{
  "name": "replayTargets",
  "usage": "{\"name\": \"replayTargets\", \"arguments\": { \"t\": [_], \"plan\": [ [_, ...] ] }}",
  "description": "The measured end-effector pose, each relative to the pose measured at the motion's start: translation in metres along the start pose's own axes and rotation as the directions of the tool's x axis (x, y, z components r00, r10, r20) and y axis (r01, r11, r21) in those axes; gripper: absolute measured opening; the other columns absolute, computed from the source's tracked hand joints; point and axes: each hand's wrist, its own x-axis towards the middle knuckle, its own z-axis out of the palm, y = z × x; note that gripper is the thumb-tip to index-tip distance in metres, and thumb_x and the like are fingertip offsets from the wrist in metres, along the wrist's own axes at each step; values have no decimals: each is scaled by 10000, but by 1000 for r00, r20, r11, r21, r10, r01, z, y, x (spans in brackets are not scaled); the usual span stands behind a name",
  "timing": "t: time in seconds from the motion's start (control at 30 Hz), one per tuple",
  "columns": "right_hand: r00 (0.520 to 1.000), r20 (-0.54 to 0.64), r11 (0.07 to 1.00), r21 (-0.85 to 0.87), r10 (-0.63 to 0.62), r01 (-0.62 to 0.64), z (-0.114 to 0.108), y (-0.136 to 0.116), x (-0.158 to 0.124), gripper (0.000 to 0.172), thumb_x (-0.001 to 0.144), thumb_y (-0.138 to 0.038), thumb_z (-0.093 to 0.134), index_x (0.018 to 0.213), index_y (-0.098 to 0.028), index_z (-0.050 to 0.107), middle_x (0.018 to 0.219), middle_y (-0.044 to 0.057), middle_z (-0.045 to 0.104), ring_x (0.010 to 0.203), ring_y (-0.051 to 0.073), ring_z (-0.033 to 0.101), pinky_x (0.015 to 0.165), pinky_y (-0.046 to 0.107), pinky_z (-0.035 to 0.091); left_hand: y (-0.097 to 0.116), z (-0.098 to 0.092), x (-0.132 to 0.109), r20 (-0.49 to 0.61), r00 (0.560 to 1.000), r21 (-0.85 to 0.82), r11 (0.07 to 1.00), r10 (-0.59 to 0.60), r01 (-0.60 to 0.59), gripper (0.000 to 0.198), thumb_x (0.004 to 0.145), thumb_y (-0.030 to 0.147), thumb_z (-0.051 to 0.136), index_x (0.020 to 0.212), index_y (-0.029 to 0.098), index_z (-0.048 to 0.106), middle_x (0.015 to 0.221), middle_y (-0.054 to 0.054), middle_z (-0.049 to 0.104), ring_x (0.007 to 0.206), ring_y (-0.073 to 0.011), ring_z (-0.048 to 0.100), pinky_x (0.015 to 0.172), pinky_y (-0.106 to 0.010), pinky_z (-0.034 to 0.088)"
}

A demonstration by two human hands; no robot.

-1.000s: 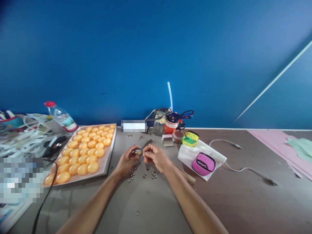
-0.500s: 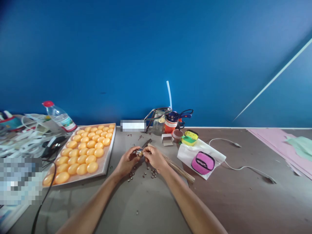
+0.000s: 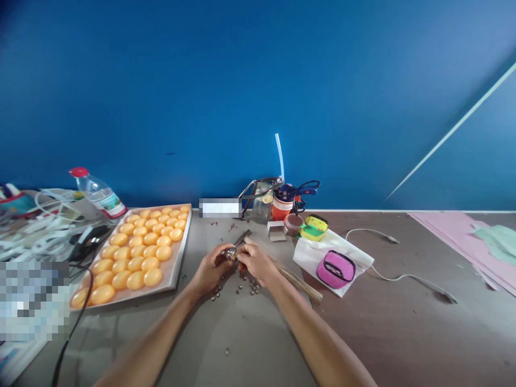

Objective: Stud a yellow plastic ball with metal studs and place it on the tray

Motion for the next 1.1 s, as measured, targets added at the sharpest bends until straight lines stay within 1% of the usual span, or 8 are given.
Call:
{"name": "replayTargets", "arguments": {
  "t": [0.2, 0.37, 0.6, 0.7, 0.87, 0.97, 1.03, 1.1],
  "plan": [
    [998, -10, 998, 34, 57, -57, 3, -4, -3, 25, 736, -177, 526, 715, -170, 515, 481, -41, 542, 453, 101, 525, 482, 220, 432, -4, -1, 0, 4, 1000, 83, 996, 14, -15, 390, 716, 173, 592, 1105, 200, 583, 996, -37, 670, 895, -179, 614, 835, -301, 473],
    [994, -25, 994, 38, 108, -107, 4, -6, -5, 25, 736, -156, 522, 726, -166, 502, 471, -34, 558, 436, 102, 534, 470, 218, 447, -5, -1, -1, 32, 999, 109, 994, 8, -11, 390, 725, 173, 578, 1114, 200, 574, 966, -36, 678, 885, -178, 623, 822, -292, 479],
    [992, -38, 992, 38, 120, -118, 4, -3, -4, 70, 730, -173, 524, 708, -176, 458, 456, -34, 564, 429, 105, 545, 466, 219, 458, 0, -1, -2, 41, 999, 153, 988, -5, -2, 381, 725, 178, 573, 1105, 204, 579, 999, -39, 670, 901, -180, 616, 844, -301, 468],
    [991, -58, 993, 20, 117, -116, 7, -2, -4, 69, 726, -167, 516, 700, -179, 453, 439, -41, 551, 412, 99, 532, 444, 208, 444, 1, -1, -2, 36, 999, 131, 991, 9, -14, 377, 717, 171, 575, 1092, 204, 588, 983, -40, 672, 899, -185, 611, 846, -308, 464],
    [987, -127, 993, -53, 98, -105, 11, 1, -3, 56, 712, -151, 490, 691, -187, 453, 411, -48, 529, 377, 95, 499, 411, 196, 405, 1, 0, -2, 28, 999, 112, 993, 23, -26, 347, 711, 172, 589, 1053, 220, 610, 993, -33, 667, 886, -187, 609, 838, -309, 461],
    [994, -78, 997, 3, 74, -74, 8, 1, -2, 50, 703, -194, 506, 696, -189, 457, 421, -53, 516, 385, 91, 483, 413, 198, 391, 1, 0, -2, 31, 999, 54, 998, -15, 14, 365, 729, 216, 602, 1093, 214, 584, 1035, -44, 654, 922, -192, 604, 851, -312, 458],
    [999, -28, 997, 64, 40, -38, 3, -2, -2, 84, 696, -241, 527, 707, -187, 463, 439, -59, 505, 406, 87, 478, 433, 199, 387, 0, -1, -1, 21, 999, -23, 999, -46, 46, 392, 738, 257, 613, 1121, 199, 557, 1068, -59, 639, 947, -196, 598, 852, -313, 459],
    [1000, -7, 995, 103, -4, 5, -2, -5, -3, 136, 673, -273, 562, 729, -181, 478, 481, -67, 499, 436, 78, 477, 465, 199, 383, 0, -3, 1, -4, 997, -112, 991, -73, 72, 416, 735, 299, 628, 1125, 183, 540, 1087, -72, 625, 953, -196, 598, 841, -310, 465]
  ]
}}
